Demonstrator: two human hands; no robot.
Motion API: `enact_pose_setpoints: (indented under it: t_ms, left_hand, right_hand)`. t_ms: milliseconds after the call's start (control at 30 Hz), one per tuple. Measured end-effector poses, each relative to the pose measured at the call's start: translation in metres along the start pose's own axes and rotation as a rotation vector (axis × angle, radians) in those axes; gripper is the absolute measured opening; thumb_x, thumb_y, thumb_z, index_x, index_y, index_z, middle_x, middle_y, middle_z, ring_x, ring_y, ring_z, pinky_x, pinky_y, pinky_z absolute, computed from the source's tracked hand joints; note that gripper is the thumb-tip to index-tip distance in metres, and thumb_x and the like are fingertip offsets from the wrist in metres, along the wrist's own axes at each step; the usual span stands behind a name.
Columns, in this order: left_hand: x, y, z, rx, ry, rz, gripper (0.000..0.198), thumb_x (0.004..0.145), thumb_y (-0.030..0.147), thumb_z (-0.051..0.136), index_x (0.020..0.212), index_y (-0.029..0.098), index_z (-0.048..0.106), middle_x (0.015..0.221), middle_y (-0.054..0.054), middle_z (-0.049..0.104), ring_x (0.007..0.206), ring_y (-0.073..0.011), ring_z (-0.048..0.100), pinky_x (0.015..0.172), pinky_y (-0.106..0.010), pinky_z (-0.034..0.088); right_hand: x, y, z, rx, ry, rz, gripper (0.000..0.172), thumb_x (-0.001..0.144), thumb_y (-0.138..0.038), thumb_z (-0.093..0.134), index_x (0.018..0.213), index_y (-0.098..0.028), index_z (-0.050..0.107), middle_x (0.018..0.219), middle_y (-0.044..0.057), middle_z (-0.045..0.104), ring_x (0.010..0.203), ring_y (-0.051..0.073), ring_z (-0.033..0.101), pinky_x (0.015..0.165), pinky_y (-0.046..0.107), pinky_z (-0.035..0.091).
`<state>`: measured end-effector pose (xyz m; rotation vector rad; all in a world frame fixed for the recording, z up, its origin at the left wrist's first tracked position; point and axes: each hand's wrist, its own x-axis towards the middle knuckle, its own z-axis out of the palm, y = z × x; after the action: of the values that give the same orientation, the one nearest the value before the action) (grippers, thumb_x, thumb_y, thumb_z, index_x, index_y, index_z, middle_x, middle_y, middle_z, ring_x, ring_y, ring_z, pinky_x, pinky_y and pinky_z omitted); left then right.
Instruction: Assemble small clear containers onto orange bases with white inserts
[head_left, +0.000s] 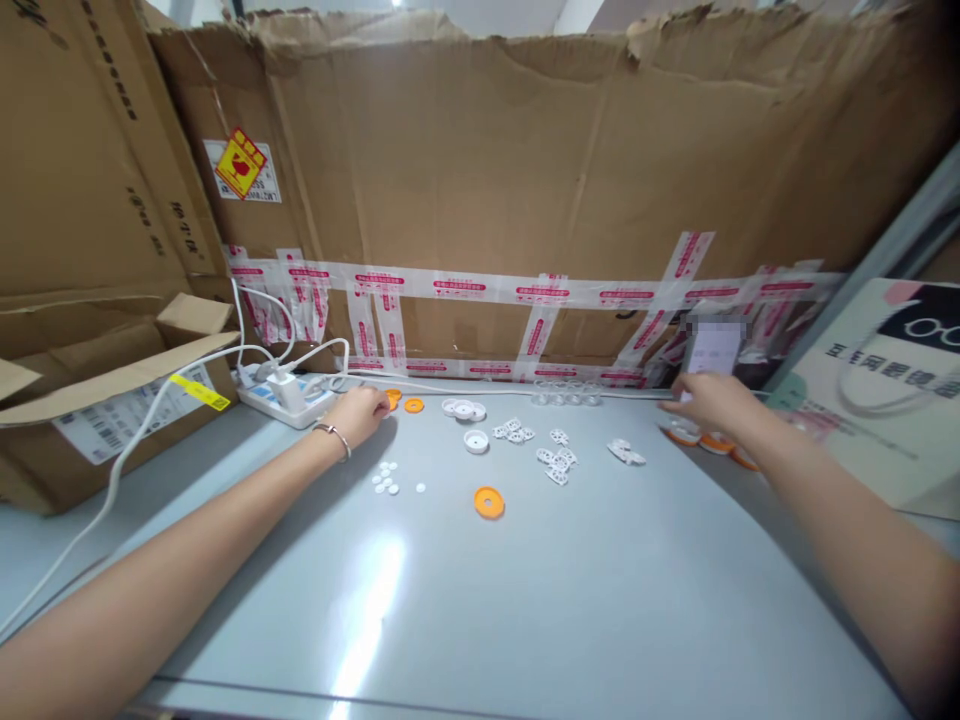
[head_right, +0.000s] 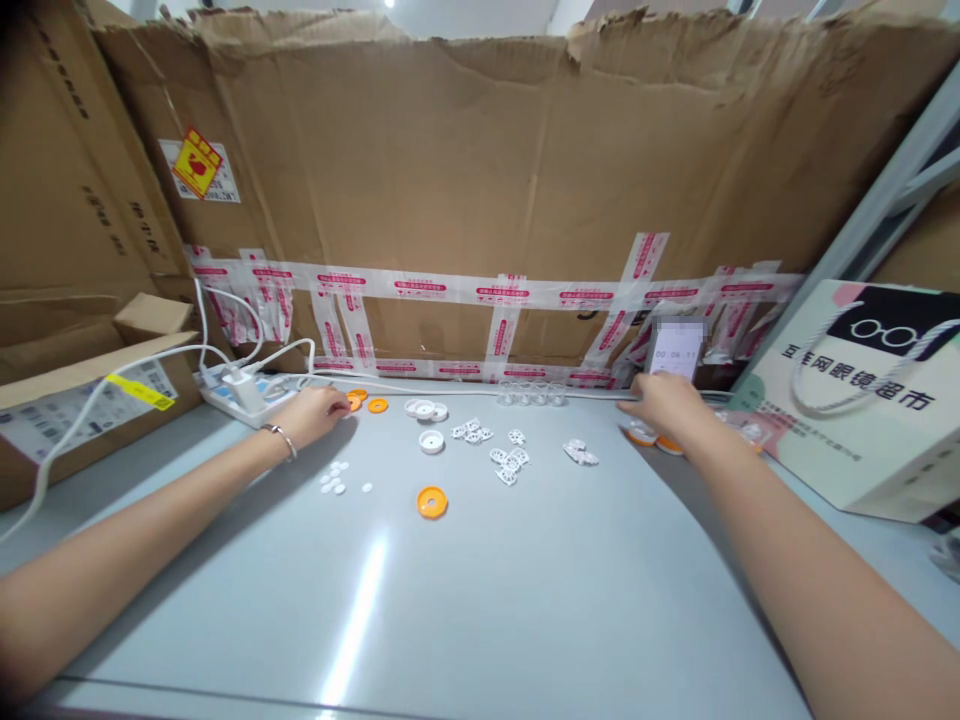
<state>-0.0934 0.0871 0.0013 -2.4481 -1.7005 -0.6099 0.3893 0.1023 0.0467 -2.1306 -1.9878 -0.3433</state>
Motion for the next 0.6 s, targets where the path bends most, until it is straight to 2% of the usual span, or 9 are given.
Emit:
enact_pose_setpoints:
  t_ms: [67, 167, 300, 400, 533, 600]
  left_hand:
    - [-0.002, 0.013, -0.005, -0.032, 0.033, 0.024, 0.02, 0.079, 0.017, 0.045, 0.071, 0.016, 0.063, 0.075, -0.008, 0.064, 0.071, -0.0201, 0.058, 0.068, -0.031, 0.043]
    - [-0.013, 0.048, -0.012, -0.1, 0.063, 0.105, 0.017, 0.084, 0.022, 0.047, 0.082, 0.017, 0.062, 0.084, -0.005, 0.064, 0.077, -0.016, 0.058, 0.074, -0.027, 0.042]
    - [-0.036, 0.099, -0.014, -0.329, 0.049, 0.347, 0.014, 0.085, 0.026, 0.051, 0.078, 0.017, 0.06, 0.077, -0.001, 0.062, 0.074, -0.0132, 0.056, 0.07, -0.024, 0.042]
    - [-0.045, 0.118, -0.01, -0.338, -0.054, 0.418, 0.013, 0.084, 0.026, 0.054, 0.077, 0.017, 0.06, 0.076, 0.0, 0.063, 0.072, -0.0131, 0.056, 0.069, -0.025, 0.04]
    - [-0.044, 0.12, -0.005, -0.399, -0.133, 0.402, 0.011, 0.084, 0.021, 0.053, 0.079, 0.017, 0.061, 0.077, 0.0, 0.063, 0.072, -0.0117, 0.057, 0.071, -0.024, 0.041]
    - [-0.043, 0.118, -0.004, -0.403, -0.147, 0.397, 0.01, 0.084, 0.02, 0.053, 0.08, 0.017, 0.062, 0.077, -0.001, 0.063, 0.072, -0.0117, 0.057, 0.073, -0.024, 0.041]
  right_hand:
    - [-0.003, -0.01, -0.01, 0.045, 0.169, -0.037, 0.019, 0.075, -0.032, 0.055, 0.074, -0.013, 0.058, 0.08, 0.017, 0.063, 0.076, 0.024, 0.054, 0.068, 0.033, 0.034]
    - [-0.009, -0.032, -0.02, 0.144, 0.376, -0.122, 0.018, 0.083, -0.029, 0.047, 0.081, -0.014, 0.057, 0.089, 0.014, 0.063, 0.084, 0.022, 0.053, 0.077, 0.031, 0.035]
    - [-0.024, -0.067, -0.022, 0.274, 0.451, -0.3, 0.018, 0.084, -0.03, 0.046, 0.081, -0.017, 0.057, 0.087, 0.01, 0.063, 0.082, 0.019, 0.053, 0.079, 0.028, 0.038]
    - [-0.041, -0.096, -0.017, 0.384, 0.356, -0.456, 0.017, 0.084, -0.031, 0.047, 0.077, -0.019, 0.057, 0.081, 0.004, 0.063, 0.078, 0.016, 0.055, 0.075, 0.026, 0.041]
    - [-0.075, -0.137, -0.01, 0.663, -0.102, -0.679, 0.017, 0.079, -0.035, 0.055, 0.085, -0.02, 0.06, 0.085, 0.003, 0.062, 0.077, 0.015, 0.055, 0.071, 0.027, 0.043]
    - [-0.093, -0.155, -0.007, 0.726, -0.253, -0.72, 0.03, 0.073, -0.042, 0.063, 0.094, -0.021, 0.059, 0.091, 0.003, 0.06, 0.081, 0.016, 0.054, 0.073, 0.028, 0.044]
